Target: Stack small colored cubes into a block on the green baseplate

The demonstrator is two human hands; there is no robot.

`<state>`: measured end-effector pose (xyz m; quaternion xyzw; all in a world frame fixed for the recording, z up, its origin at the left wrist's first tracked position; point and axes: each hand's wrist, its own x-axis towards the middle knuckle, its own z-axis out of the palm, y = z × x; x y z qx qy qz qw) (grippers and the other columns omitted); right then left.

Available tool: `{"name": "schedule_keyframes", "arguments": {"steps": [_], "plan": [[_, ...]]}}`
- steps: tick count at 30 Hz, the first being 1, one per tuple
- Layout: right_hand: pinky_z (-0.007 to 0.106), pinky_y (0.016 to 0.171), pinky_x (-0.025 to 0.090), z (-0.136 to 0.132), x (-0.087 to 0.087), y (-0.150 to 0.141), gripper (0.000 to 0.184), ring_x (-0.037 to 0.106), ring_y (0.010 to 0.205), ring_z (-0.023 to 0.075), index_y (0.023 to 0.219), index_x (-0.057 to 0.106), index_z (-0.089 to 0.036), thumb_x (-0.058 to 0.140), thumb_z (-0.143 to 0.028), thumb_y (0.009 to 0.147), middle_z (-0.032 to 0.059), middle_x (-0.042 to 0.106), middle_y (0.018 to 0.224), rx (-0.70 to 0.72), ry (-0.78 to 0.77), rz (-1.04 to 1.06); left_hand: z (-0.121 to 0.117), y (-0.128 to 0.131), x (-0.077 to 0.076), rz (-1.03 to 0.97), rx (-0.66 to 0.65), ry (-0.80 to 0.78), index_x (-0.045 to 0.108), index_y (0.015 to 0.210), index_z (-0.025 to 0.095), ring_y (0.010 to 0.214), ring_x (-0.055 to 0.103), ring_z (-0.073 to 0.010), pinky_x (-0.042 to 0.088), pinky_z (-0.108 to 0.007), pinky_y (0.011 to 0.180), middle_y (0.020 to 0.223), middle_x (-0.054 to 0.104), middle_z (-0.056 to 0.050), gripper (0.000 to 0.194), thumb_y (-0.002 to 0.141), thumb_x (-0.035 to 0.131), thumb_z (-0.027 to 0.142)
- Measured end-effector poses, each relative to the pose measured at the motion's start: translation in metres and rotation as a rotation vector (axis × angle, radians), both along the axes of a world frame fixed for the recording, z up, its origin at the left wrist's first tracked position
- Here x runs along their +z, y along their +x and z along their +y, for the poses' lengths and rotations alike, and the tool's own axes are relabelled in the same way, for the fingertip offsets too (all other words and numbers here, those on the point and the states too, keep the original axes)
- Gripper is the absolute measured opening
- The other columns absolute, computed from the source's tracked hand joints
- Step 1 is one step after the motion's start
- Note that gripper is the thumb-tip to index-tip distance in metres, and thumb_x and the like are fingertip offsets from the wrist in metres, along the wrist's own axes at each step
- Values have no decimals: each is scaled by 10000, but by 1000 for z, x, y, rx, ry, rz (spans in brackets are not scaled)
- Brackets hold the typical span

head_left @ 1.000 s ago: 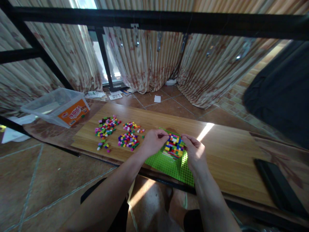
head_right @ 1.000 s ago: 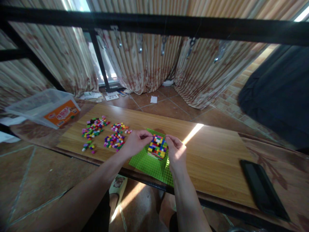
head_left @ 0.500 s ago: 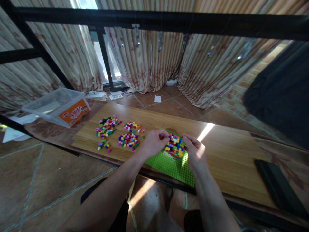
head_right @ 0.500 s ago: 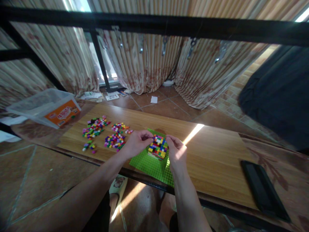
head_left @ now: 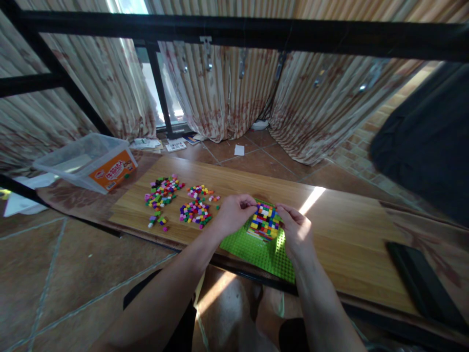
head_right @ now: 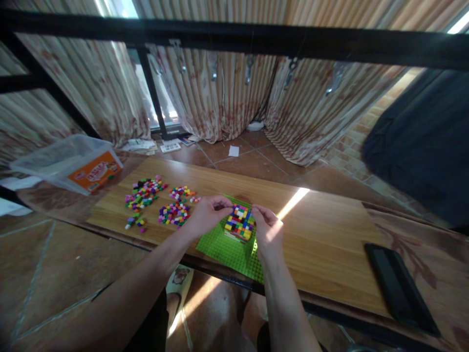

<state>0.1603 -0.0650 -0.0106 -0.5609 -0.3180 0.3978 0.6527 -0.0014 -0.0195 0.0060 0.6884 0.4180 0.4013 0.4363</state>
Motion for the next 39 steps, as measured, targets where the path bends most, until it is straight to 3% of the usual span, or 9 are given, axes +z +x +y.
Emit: {"name": "schedule_keyframes", "arguments": {"steps": [10,18,33,39], "plan": [[307,633,533,1,1,1,291,645,669,169,788,737,-171,800,-386,601,33,725,755,-17,-29,30,2,0,-2,-34,-15,-80,687,768,146,669,594,-113,472,-221,644,727,686,-13,101,734,593,135],[316,632,528,1,-1,1,274,649,670,172,801,730,-168,777,-386,642,37,721,757,-4,-5,-2,3,2,-2,-65,11,-169,698,723,135,551,510,-96,402,-211,531,599,621,2,180,756,632,299],[297,636,524,0,2,0,280,640,666,156,785,738,-176,804,-384,610,25,719,745,-5,-12,48,4,6,-5,-126,58,-223,702,743,123,586,534,-97,415,-214,548,656,650,-13,151,709,689,270],[297,631,523,1,2,-1,314,639,668,162,782,740,-164,805,-409,596,37,721,748,-22,-22,37,1,11,0,-331,58,-453,675,702,109,516,501,-68,398,-202,529,580,605,11,93,686,709,194]]}}
